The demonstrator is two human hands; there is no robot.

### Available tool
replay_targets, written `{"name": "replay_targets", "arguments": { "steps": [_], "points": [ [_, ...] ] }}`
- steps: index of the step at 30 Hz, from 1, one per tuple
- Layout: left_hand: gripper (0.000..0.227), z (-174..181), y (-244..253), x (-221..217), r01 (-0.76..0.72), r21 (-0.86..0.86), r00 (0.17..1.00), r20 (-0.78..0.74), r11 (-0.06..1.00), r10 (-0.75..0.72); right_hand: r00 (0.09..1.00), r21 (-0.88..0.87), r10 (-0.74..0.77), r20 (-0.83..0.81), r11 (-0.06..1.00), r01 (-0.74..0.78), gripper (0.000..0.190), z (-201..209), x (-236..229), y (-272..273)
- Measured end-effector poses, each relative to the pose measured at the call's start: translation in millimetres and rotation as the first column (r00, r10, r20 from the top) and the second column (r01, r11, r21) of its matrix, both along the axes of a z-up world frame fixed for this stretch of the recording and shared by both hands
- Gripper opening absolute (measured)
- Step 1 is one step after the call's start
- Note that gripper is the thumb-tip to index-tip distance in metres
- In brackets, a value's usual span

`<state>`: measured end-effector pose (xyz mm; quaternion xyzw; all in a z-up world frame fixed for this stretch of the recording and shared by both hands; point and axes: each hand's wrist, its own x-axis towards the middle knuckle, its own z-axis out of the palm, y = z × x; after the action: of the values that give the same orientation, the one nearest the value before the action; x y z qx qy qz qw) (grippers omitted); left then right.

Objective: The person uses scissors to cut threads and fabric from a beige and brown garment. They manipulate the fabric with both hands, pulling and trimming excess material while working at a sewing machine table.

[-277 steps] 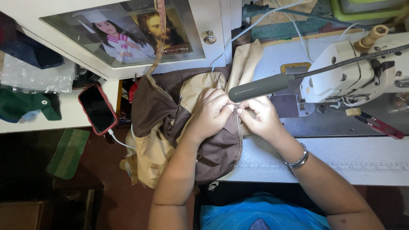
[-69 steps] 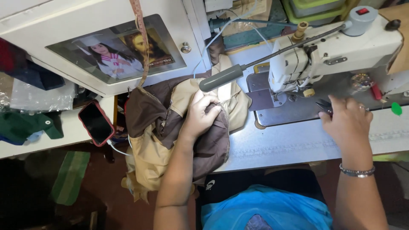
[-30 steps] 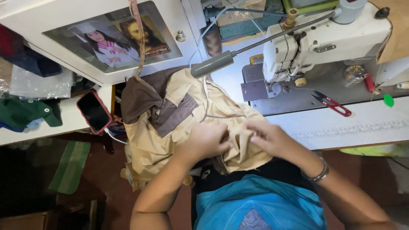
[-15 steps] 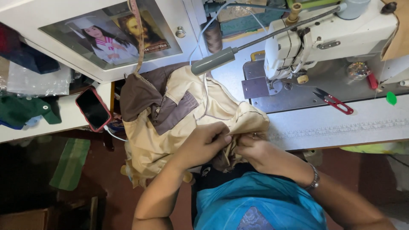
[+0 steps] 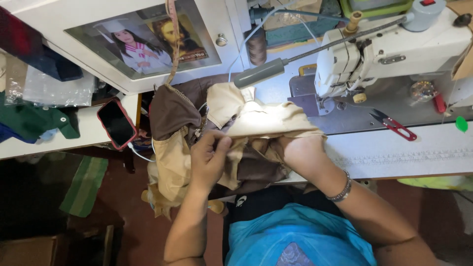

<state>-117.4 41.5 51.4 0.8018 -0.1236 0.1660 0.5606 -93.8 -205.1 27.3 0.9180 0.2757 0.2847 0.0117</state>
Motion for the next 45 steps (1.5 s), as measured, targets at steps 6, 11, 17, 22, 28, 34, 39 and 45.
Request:
{"name": "replay_targets", "arguments": {
  "steps": [6, 11, 17, 22, 28, 34, 39, 45],
  "points": [
    [0.053, -80, 21, 21, -0.358, 0.330, 0.871, 0.455, 0.874, 0.185, 0.995, 0.027, 0.002, -0.104, 1.000, 0.000, 0.026, 18, -1, 11],
    [0.034, -99, 20, 67, -0.542, 0.546, 0.790, 0.589, 0.639, 0.167, 0.998, 0.034, 0.032, -0.052, 0.999, -0.030, 0.030, -69, 63, -7],
    [0.020, -135, 47, 156, -0.307, 0.255, 0.902, 0.384, 0.917, 0.196, 0.932, 0.095, 0.101, -0.349, 0.993, -0.072, 0.049, -57, 68, -6],
    [0.052, -81, 23, 142, -0.480, 0.437, 0.800, 0.574, 0.760, 0.175, 0.916, 0.405, 0.384, -0.119, 0.861, -0.308, 0.043, -62, 48, -3],
    [0.018, -41, -16, 121, -0.087, 0.244, 0.989, -0.095, 0.966, 0.113, 0.908, 0.251, 0.295, -0.298, 0.942, -0.224, 0.063, -58, 35, -20],
    [0.038, -46, 0, 139, -0.181, -0.506, 0.882, -0.463, 0.843, -0.089, 0.874, 0.141, 0.127, -0.468, 0.988, -0.068, 0.067, -67, 5, -13],
    [0.040, -41, 11, 125, -0.088, -0.075, 0.931, -0.361, 0.993, 0.055, 0.913, 0.320, 0.354, -0.204, 0.905, -0.279, 0.044, -37, -36, -12],
    [0.060, -43, -1, 73, -0.299, 0.444, 0.920, 0.370, 0.845, 0.132, 0.992, 0.118, -0.127, -0.007, 0.985, 0.127, 0.051, -75, 13, -61]
  ]
}}
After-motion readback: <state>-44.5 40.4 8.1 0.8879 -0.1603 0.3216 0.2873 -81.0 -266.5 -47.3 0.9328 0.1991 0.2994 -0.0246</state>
